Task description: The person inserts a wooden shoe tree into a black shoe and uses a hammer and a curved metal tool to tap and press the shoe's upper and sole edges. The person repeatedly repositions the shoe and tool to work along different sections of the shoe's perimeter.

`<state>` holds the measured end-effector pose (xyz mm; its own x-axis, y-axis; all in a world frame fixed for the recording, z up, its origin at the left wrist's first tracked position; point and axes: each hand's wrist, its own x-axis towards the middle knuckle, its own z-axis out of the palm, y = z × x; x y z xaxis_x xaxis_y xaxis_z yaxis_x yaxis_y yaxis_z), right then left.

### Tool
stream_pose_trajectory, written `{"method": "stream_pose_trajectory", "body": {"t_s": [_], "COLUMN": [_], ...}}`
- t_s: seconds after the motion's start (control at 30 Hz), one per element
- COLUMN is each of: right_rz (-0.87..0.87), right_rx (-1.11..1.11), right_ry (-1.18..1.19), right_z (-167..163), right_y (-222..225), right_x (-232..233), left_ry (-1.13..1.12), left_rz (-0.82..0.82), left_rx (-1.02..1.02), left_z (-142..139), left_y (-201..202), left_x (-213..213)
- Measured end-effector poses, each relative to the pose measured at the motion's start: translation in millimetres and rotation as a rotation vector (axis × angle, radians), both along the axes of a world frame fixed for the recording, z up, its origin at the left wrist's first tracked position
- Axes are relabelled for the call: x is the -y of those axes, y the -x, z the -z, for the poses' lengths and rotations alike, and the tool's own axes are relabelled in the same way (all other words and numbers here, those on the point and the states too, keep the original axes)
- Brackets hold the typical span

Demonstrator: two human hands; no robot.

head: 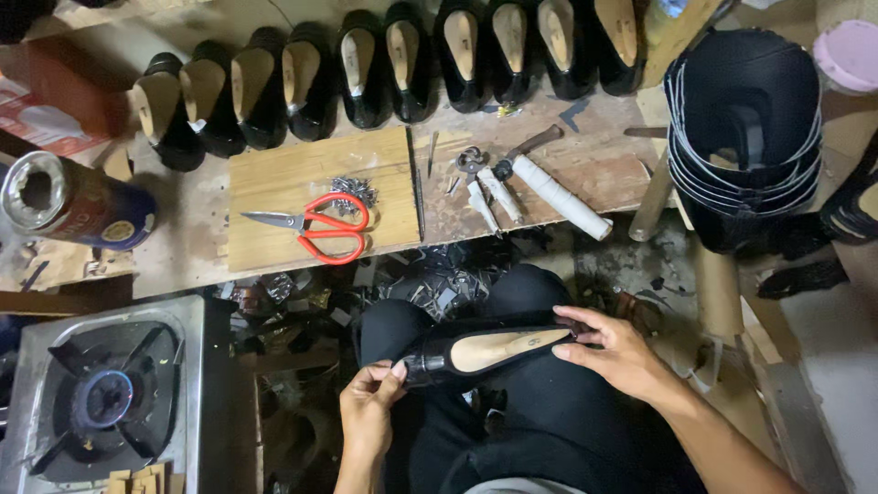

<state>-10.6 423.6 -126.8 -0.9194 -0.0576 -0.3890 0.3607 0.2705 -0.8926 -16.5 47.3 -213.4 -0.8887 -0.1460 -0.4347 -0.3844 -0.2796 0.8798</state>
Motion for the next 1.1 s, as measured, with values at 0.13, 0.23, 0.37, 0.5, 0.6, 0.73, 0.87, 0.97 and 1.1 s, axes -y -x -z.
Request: {"method": "stream_pose_trajectory", "body": {"t_s": [0.13, 0.23, 0.37, 0.5, 0.6, 0.73, 0.87, 0.97, 1.1], "right_rz": [0.028, -0.002, 0.017, 0.139, 0.165, 0.224, 0.256, 0.134, -0.239], "right_rx": [-0.069, -0.113, -0.174, -0.194, -0.272, -0.286, -0.222, -0.282, -0.547], "right_ry": [0.116, 0.239, 0.193, 0.16, 0.063, 0.047, -0.023, 0.141, 0.006], "right_z": [-11, -20, -23, -15, -11, -12, -27, -46, -73], "right_y": [-8, -15, -20, -29, -37, -42, -41, -35, -22], "right_x": [-1, 1, 10, 20, 23, 26, 30, 27, 15], "left_ry": [-0.02, 0.062, 0.136, 0.088, 0.051, 0.111, 0.013, -0.031, -0.056], "left_rz": [-0.029, -0.042, 0.005, 0.025, 0.056, 0.112, 0.106, 0.095, 0.103], "left_rx": [-0.032, -0.086, -0.166, -0.145, -0.172, -0.149, -0.13, -0.11, -0.114], "left_z": [0, -7, -19, -26, -28, -27, -25, -24, -26], "left_y": [-5, -12, -20, -22, -21, -17, -14, -10, -3], "left_x": [-2, -2, -3, -4, -2, 0, 1, 5, 21]}}
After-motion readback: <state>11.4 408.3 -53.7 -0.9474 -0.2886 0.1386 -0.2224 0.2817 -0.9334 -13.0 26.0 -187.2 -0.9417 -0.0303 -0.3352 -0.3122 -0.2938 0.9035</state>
